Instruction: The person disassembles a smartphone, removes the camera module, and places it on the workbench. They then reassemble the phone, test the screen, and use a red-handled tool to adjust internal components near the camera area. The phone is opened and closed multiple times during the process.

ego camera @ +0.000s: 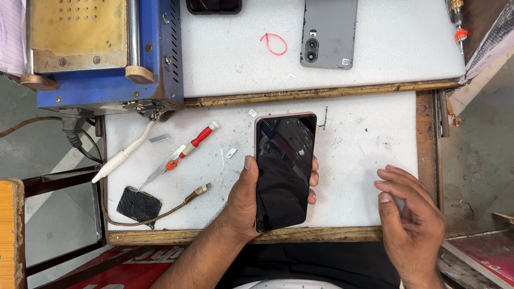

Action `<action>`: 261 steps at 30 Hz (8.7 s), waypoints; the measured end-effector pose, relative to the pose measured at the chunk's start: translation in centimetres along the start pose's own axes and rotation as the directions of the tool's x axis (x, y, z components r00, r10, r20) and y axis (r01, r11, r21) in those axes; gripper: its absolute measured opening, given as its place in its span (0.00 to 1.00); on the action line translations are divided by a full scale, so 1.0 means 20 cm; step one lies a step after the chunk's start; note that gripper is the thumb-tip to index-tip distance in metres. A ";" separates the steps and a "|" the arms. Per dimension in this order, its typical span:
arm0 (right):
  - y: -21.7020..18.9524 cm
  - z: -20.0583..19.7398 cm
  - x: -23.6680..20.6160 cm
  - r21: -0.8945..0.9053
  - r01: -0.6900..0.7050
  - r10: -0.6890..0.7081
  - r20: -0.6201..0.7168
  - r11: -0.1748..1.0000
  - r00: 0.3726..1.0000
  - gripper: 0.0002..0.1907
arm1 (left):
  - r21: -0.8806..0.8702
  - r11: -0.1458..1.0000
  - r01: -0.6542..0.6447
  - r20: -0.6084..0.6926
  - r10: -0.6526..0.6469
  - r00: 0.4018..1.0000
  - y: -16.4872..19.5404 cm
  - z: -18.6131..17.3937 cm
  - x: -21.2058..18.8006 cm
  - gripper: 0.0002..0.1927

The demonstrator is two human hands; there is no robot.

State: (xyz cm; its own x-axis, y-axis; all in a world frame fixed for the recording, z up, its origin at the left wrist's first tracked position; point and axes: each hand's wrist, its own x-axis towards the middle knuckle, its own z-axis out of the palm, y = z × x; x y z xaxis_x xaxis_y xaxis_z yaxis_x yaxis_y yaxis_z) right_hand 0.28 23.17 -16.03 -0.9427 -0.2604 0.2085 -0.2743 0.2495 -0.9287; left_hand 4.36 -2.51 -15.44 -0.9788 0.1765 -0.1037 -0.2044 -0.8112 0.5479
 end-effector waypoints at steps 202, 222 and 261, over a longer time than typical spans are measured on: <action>0.01 -0.14 0.15 0.653 -0.602 0.167 0.602 0.460 0.781 0.49 | 0.720 -0.679 -0.145 0.430 0.273 0.861 0.07 0.45 -0.08 0.28; -0.01 -0.16 0.10 0.637 -0.573 0.135 0.600 0.515 0.788 0.45 | 0.703 -0.684 -0.194 0.447 0.213 0.869 0.02 0.37 -0.11 0.31; 0.00 0.02 0.22 0.555 -0.608 0.392 0.468 0.567 0.792 0.43 | 0.844 -0.444 0.301 -0.372 -0.078 0.925 0.21 -0.19 0.16 0.28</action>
State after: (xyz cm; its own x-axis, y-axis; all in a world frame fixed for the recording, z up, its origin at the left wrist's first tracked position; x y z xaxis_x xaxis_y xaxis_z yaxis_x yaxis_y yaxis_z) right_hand -3.71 21.70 -15.26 -0.7655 -0.5451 -0.3420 0.5233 -0.2181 -0.8237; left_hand 0.41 -7.44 -16.67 -0.8941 0.0197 -0.4475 -0.1936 0.8839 0.4257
